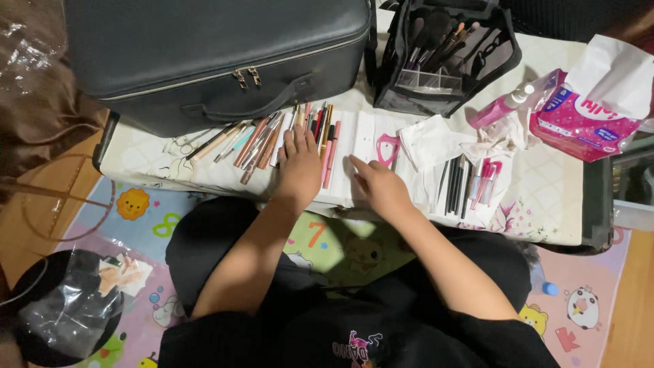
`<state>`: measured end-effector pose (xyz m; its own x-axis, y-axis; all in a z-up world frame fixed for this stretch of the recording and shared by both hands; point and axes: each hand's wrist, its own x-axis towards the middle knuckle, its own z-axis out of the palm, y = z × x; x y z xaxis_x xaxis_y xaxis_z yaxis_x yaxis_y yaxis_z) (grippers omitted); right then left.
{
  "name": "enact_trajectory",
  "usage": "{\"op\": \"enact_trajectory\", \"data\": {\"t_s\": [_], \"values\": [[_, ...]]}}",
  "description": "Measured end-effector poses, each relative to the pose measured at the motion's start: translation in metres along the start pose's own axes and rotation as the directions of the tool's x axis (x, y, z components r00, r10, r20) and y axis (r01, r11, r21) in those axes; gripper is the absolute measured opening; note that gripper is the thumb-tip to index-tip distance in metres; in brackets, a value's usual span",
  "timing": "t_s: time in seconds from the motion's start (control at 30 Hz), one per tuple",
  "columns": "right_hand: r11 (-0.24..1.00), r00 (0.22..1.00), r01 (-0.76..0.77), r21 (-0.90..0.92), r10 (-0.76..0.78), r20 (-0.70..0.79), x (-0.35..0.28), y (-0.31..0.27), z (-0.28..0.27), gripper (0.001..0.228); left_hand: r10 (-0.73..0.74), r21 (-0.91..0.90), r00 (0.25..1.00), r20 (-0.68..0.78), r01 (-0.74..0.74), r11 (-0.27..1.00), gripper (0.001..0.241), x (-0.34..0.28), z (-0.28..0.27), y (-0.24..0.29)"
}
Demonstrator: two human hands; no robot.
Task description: The person wipes the inside of a black makeup bag with a tissue, then picks up makeup brushes from a white cloth on the floor and places them into the bag. The person continues to organize and pack the brushes into the bag's compartments.
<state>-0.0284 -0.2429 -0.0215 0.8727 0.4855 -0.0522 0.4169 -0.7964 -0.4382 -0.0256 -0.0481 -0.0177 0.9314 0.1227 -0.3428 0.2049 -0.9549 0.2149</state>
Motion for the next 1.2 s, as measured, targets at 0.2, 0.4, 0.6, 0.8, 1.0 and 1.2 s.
{"op": "enact_trajectory", "data": {"t_s": [0.2, 0.4, 0.6, 0.8, 1.0, 1.2], "values": [[0.996, 0.998, 0.042, -0.072, -0.040, 0.039, -0.002, 0.001, 0.009, 0.048, 0.067, 0.049, 0.996, -0.051, -0.064, 0.997, 0.069, -0.008, 0.015, 0.007], [0.995, 0.998, 0.047, -0.087, -0.043, 0.044, -0.001, 0.001, 0.011, 0.046, 0.130, 0.071, 0.990, -0.056, -0.126, 0.989, 0.068, -0.010, 0.023, 0.008], [0.996, 0.996, 0.044, -0.079, -0.037, 0.080, 0.001, -0.003, 0.012, 0.047, 0.168, 0.044, 0.986, -0.019, -0.167, 0.985, 0.070, 0.000, 0.039, 0.004], [0.995, 0.997, 0.071, -0.069, -0.068, 0.043, 0.000, -0.006, 0.017, 0.050, 0.068, 0.011, 0.995, -0.072, -0.068, 0.998, 0.077, -0.007, 0.011, -0.001], [0.979, 0.975, 0.192, -0.070, -0.199, -0.099, 0.004, -0.021, 0.017, 0.048, -0.150, -0.012, 0.975, -0.165, 0.150, 0.989, 0.093, 0.015, 0.035, -0.031], [0.965, 0.954, 0.245, -0.093, -0.257, -0.154, 0.009, -0.022, 0.031, 0.044, -0.098, -0.040, 0.981, -0.165, 0.093, 0.995, 0.088, 0.004, 0.038, -0.017]]}}
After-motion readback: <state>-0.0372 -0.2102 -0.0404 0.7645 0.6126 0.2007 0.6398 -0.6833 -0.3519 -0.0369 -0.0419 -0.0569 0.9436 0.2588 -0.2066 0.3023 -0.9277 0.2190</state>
